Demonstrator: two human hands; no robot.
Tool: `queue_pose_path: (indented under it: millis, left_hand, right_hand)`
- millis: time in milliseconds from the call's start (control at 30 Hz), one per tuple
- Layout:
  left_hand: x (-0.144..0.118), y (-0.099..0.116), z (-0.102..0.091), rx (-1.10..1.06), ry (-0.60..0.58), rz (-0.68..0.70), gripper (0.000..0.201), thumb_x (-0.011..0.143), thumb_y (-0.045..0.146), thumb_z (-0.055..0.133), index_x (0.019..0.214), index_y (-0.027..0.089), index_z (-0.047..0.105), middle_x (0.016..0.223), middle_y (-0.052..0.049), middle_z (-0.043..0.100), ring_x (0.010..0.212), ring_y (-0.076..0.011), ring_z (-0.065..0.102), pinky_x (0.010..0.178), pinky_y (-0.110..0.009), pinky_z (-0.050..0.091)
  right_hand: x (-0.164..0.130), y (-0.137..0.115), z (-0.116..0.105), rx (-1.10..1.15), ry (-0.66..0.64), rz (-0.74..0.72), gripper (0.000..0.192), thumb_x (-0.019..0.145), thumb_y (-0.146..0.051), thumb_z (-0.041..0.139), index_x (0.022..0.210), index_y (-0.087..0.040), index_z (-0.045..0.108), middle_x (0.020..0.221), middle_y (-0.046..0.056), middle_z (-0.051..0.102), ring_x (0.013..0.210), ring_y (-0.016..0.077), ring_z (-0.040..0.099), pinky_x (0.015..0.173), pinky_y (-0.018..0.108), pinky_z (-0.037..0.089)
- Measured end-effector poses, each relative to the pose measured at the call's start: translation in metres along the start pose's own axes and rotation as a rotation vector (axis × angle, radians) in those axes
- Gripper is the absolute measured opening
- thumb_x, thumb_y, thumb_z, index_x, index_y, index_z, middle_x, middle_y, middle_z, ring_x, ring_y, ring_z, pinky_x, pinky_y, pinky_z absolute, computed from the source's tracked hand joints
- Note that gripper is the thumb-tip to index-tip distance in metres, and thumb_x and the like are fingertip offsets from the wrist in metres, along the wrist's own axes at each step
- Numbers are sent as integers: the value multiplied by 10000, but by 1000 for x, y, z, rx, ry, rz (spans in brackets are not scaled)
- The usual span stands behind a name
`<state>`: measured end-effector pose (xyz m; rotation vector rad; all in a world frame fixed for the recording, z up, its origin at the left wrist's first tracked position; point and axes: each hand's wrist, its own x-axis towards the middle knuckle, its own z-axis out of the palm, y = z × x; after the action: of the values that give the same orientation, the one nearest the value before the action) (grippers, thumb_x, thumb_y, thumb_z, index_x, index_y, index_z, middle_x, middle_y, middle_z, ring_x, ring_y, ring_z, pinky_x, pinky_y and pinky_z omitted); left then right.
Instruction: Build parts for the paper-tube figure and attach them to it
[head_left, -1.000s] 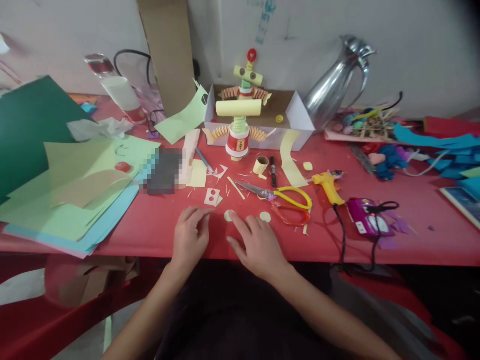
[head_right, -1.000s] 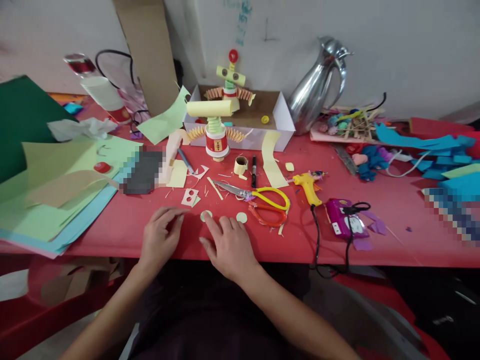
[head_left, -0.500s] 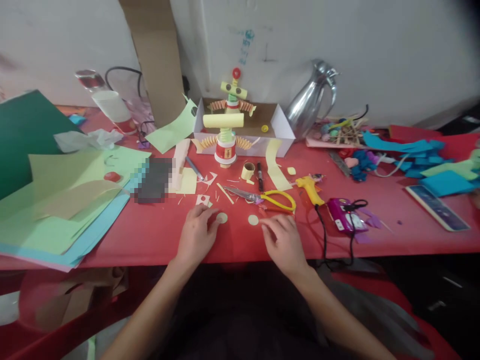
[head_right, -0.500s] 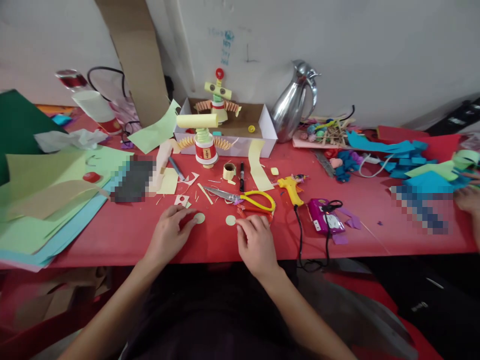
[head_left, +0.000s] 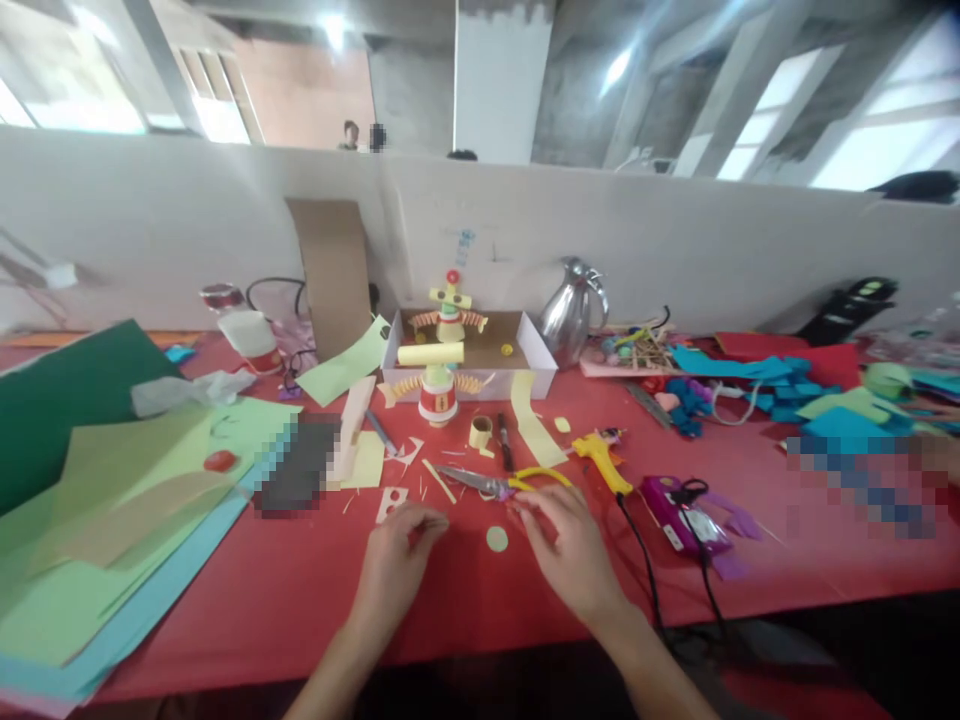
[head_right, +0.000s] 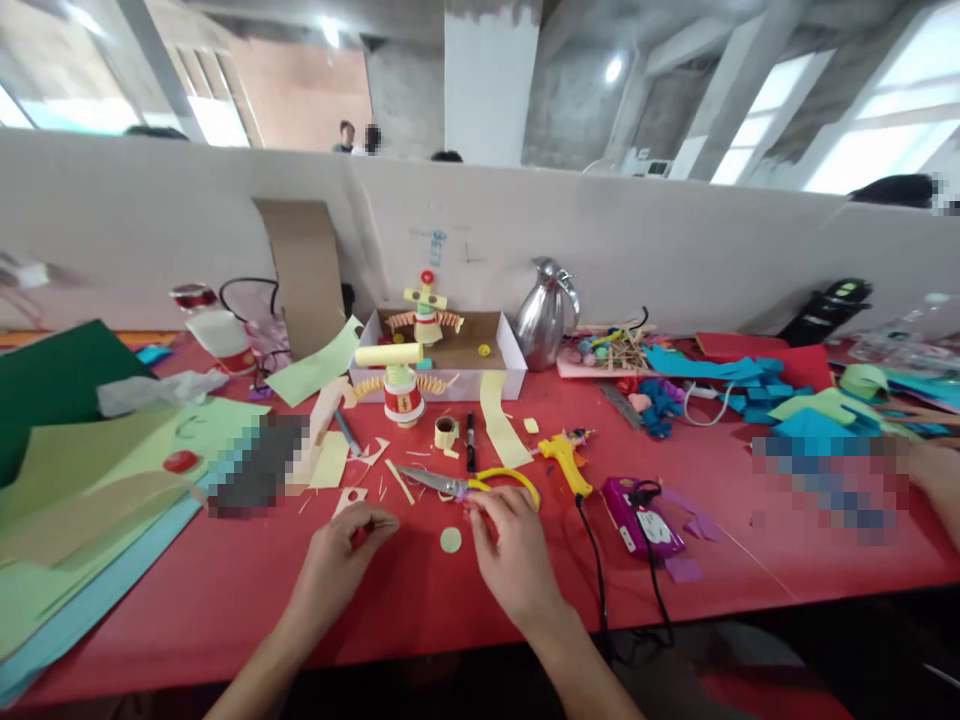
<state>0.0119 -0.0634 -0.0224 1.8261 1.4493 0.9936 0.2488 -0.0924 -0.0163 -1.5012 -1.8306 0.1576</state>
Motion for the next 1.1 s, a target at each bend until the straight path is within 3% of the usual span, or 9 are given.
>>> queue_pose_path:
  millis: [100,233,433,600,700,800,900,1033,1100]
  left_hand:
    - [10,4,-5,-99,11,-64,190,827,343,598,739,216,709,779,-26,725,763,-208,656,724,-310,482]
    - [26,10,-11,-286,81,-181,214,752,392,693,747,185,743,644,-16,679,648,-178,611,639,-277,460]
    - [54,18,-18,-691,116,-260,371,589,438,851,812,162,740,678,-19,685,608,-115,581,572,-213,413]
    - [82,16,-12,-771,131,-267,361,508,370,905,756,148,766,707,-36,705,612,-90,539,547,-193,391]
    - [89,14,-7,-807,111,-324,366,505,356,909,784,151,787,693,-35,707,577,-71,492,527,-191,376]
    - [85,13,-8,-853,42,-344,323,537,363,896,760,156,787,601,-14,660,534,-62,467,509,-188,366]
    - [70,12,-14,-860,-20,-293,296,619,413,849,766,165,784,643,-40,692,609,-104,569,567,-202,423]
    - [35,10,-23,-640,-147,-189,248,752,407,750,843,179,783,788,-61,748,692,-144,625,663,-245,484]
    - [17,8,-23,-467,-244,-144,202,780,360,723,877,192,778,847,-59,761,764,-178,661,722,-276,507]
  right_hand:
    - [25,28,-10,-280,40,96,275,935,-206,490,1150,-135,646,1084,145,650,1056,291,560,947,432,451]
    - [51,63,-18,-593,-114,334,372,893,-209,549,1233,-70,607,1205,208,614,1120,332,547,966,442,426]
    - [62,79,-17,-664,-150,519,415,830,-122,545,1236,-43,583,1262,261,569,1099,375,556,849,442,465]
    - [64,90,-21,-708,-169,599,459,859,-125,541,1297,8,513,1238,271,584,1132,317,563,935,374,425]
    - [64,93,-22,-712,-176,619,448,846,-151,593,1257,19,535,1174,273,618,1071,310,606,892,352,447]
    - [66,92,-26,-699,-175,610,404,820,-177,639,1173,14,588,1090,267,657,1008,314,638,829,344,473]
    - [71,91,-39,-693,-144,598,329,828,-183,614,1103,-4,626,1033,253,684,979,315,651,818,350,475]
    - [69,80,-69,-702,-49,628,355,841,-200,571,1134,-5,613,1020,240,690,928,321,655,763,371,481]
    - [58,67,-81,-510,82,639,336,812,-269,640,1098,-93,656,932,139,709,824,285,661,683,347,491]
